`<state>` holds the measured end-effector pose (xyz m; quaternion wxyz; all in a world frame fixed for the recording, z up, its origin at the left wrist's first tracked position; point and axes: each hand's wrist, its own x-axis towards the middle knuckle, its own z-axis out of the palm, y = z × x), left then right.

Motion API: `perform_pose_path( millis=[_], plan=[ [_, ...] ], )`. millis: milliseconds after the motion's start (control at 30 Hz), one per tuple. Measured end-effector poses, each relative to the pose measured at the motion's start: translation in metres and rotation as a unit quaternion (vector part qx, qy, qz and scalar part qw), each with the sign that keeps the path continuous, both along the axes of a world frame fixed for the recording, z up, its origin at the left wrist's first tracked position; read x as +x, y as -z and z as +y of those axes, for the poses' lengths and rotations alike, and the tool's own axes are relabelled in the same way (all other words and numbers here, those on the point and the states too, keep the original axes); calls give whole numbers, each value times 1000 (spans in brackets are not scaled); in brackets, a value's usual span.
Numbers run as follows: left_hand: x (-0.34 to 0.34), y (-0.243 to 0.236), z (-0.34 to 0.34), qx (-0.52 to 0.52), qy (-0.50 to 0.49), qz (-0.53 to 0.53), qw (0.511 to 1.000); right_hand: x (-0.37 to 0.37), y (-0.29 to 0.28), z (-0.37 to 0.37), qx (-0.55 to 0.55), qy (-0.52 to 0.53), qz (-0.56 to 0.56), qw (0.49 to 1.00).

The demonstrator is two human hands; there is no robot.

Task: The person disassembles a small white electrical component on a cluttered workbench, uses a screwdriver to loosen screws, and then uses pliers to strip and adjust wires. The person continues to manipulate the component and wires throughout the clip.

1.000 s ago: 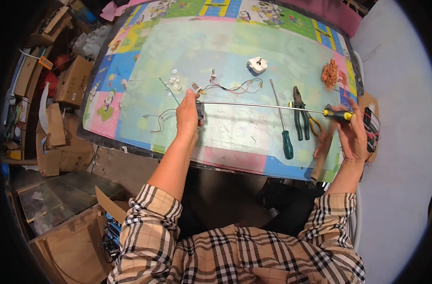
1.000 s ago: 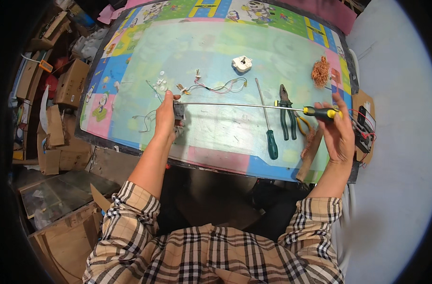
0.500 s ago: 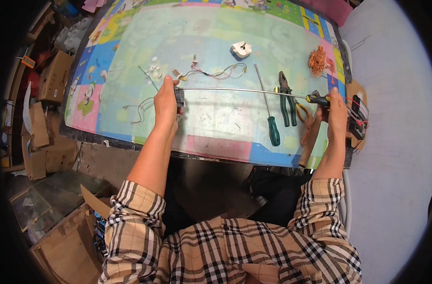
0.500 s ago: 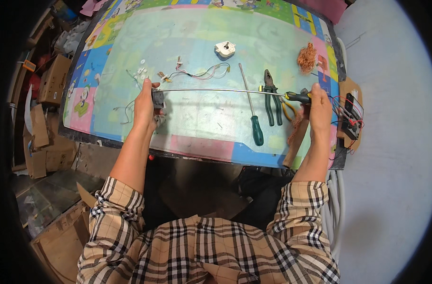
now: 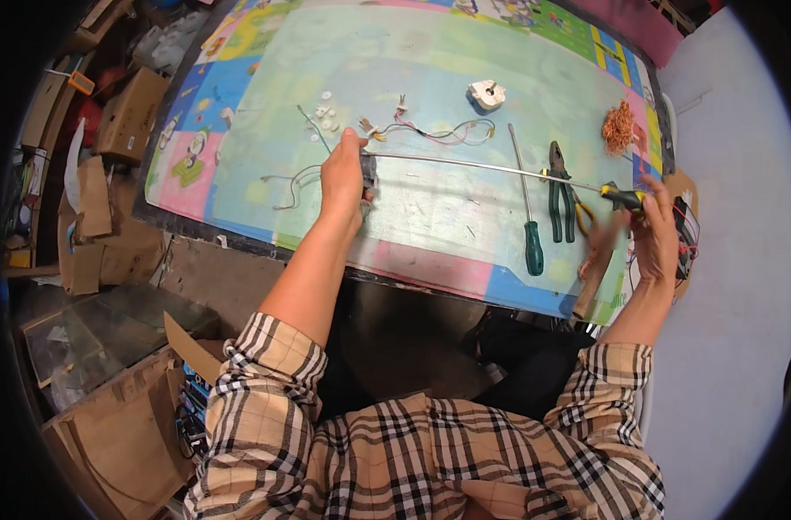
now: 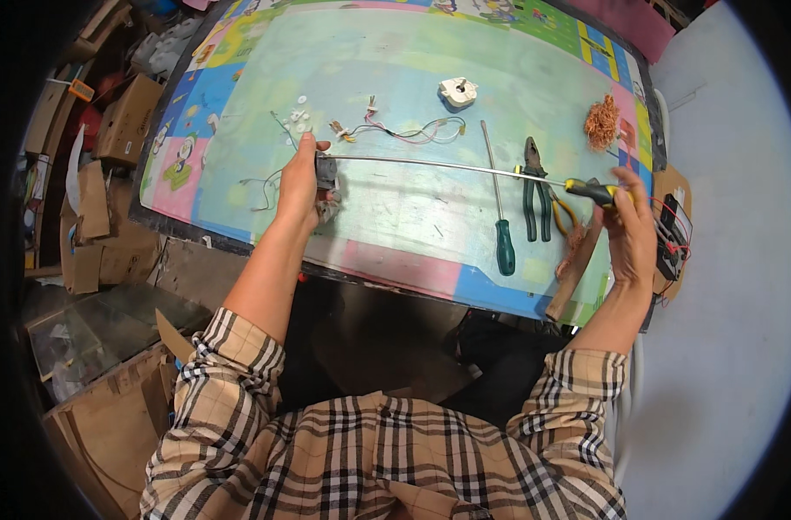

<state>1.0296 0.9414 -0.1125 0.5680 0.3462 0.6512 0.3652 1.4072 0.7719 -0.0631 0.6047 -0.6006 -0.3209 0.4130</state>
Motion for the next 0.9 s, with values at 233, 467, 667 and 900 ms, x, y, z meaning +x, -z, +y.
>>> perform_pose_path(
  millis=[233,467,667,900],
  plan=[
    [3,0,-2,5,5,-3,1000,-6,2,6,-149,47,-22,988],
    [-1,2,-1,5,25,-2,1000,-4,3,-2,48,7,71,996],
    [0,8,1,-17,25,-14,999,6,8,-5,80,8,76,994],
    [6,9,-3,-41,35,-15,998,14,4,-6,94,101,86,987]
  ],
)
